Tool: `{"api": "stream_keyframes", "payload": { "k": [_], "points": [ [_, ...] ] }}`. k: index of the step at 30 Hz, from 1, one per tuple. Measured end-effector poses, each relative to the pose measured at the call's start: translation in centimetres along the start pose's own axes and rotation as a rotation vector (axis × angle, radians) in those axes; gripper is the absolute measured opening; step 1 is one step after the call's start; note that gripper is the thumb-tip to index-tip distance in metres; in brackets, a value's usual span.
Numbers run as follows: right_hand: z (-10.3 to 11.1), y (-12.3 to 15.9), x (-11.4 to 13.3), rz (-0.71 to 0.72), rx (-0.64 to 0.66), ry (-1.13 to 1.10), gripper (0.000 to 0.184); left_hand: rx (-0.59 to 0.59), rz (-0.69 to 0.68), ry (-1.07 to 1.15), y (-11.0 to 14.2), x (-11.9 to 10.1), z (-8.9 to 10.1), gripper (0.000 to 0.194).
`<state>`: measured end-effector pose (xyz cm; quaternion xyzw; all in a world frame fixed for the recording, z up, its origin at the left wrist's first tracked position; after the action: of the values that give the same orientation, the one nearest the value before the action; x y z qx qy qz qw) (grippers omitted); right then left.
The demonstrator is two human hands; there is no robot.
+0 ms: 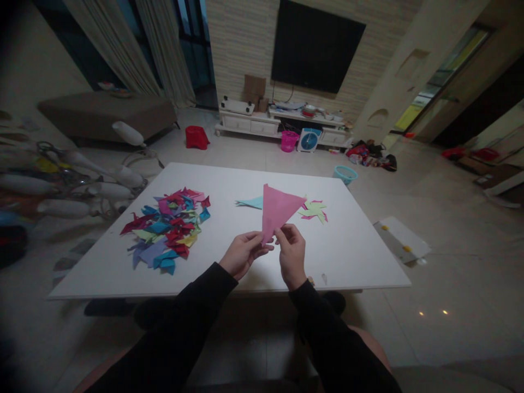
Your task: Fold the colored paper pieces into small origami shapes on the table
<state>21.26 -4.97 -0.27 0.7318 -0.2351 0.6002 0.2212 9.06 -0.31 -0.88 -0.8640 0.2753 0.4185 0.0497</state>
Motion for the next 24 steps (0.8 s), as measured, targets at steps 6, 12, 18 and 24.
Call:
{"api": "stream_keyframes", "payload": {
  "k": [6,12,18,24],
  "points": [
    [-0.1,0.0,0.0,-0.017,-0.007,0.004,0.018,-0.003,-0.006,-0.027,-0.1,0.0,0.0,0.016],
    [-0.1,0.0,0.1,-0.025,-0.014,-0.002,0.017,-0.029,-0.053,-0.04,-0.4,0.2,0.5,0.022],
    [-0.3,0.2,0.2,-0.014,-0.011,0.079,0.019,-0.023,-0.256,-0.214,-0.7,-1.0,1.0,0.033],
    [-0.8,0.8,1.0,0.014,0.02,0.153,0.022,-0.032,-0.352,-0.317,-0.6,-1.7,1.2,0.03]
  ]
}}
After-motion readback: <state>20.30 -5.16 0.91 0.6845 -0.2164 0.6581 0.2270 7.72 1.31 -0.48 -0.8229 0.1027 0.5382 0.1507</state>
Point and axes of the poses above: each hand's wrist, its own y-axis away from the middle knuckle, its own z-axis out of the back of the hand, x = y × z, the point moved 5 cm from there along -y, towards the middle knuckle, and after that the axes turned 13 degrees about -z, right-handed, at the moved point
